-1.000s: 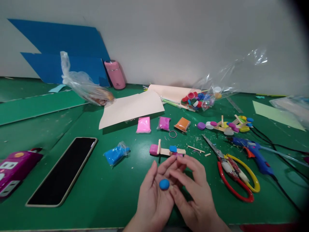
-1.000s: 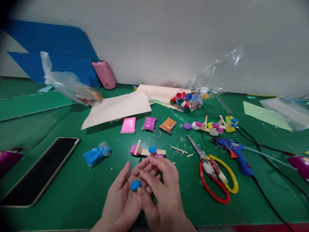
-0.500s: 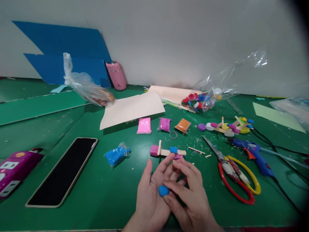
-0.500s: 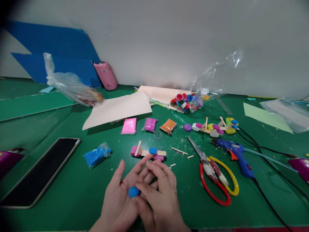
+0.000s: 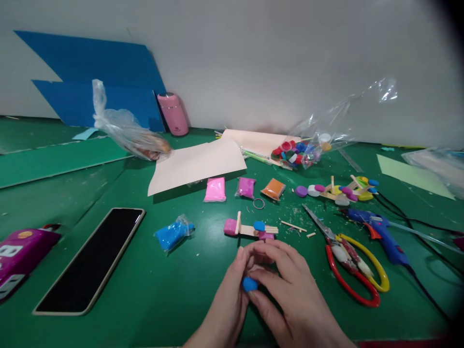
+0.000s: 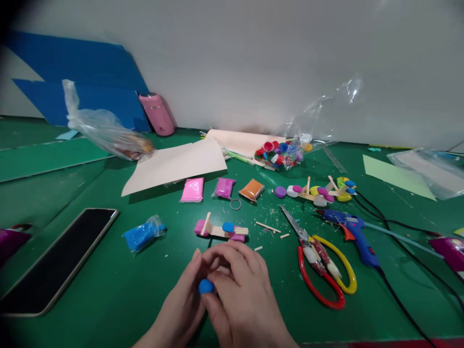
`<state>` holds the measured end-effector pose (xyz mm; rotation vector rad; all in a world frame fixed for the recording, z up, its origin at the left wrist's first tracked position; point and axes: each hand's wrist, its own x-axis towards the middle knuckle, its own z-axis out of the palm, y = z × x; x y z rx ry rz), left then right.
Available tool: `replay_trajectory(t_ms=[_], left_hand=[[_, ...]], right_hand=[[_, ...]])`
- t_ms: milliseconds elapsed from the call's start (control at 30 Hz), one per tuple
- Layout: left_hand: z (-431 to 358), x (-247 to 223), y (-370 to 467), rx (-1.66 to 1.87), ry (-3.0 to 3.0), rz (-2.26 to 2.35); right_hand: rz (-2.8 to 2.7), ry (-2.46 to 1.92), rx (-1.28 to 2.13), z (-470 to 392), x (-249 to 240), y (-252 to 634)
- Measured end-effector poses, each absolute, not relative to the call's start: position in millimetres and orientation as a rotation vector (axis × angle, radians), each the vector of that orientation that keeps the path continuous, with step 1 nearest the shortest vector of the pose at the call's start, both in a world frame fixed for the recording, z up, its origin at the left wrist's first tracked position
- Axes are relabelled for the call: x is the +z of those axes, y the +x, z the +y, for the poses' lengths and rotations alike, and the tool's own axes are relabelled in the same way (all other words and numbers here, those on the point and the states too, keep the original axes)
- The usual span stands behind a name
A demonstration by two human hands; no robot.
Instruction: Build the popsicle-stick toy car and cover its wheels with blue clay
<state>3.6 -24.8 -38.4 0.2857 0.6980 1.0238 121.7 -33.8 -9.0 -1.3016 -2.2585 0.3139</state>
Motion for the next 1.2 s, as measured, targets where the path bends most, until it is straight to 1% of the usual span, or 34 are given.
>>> replay_trajectory(t_ms=[100, 267, 433, 600, 733, 967, 1200], left_hand=[[-25, -35, 2, 0.995, 0.278, 0.68], [-20, -24, 2, 1.005, -0.011, 0.508], [-19, -22, 4, 1.017, -0.16, 0.472], [-20, -28, 8, 1.031, -0.114, 0.556], [-20, -32, 7, 1.038, -0.08, 0.594], [-20, -31, 6, 1.04, -0.102, 0.588], [-19, -31, 7, 1.048, -0.12, 0.582]], right_hand=[[-2.219, -1.31, 0.323, -33, -8, 120], [-2.201, -1.26, 0.339, -34, -20, 120], [-2.147, -1.312, 0.142, -37, -37, 119], [-2.156, -1.297, 0.048, -40, -42, 118], [-2.056, -1.295, 0.005, -42, -44, 117], [-1.999, -1.295, 0.047, -43, -45, 113], [-1.891, -1.333, -0.004, -49, -49, 107]])
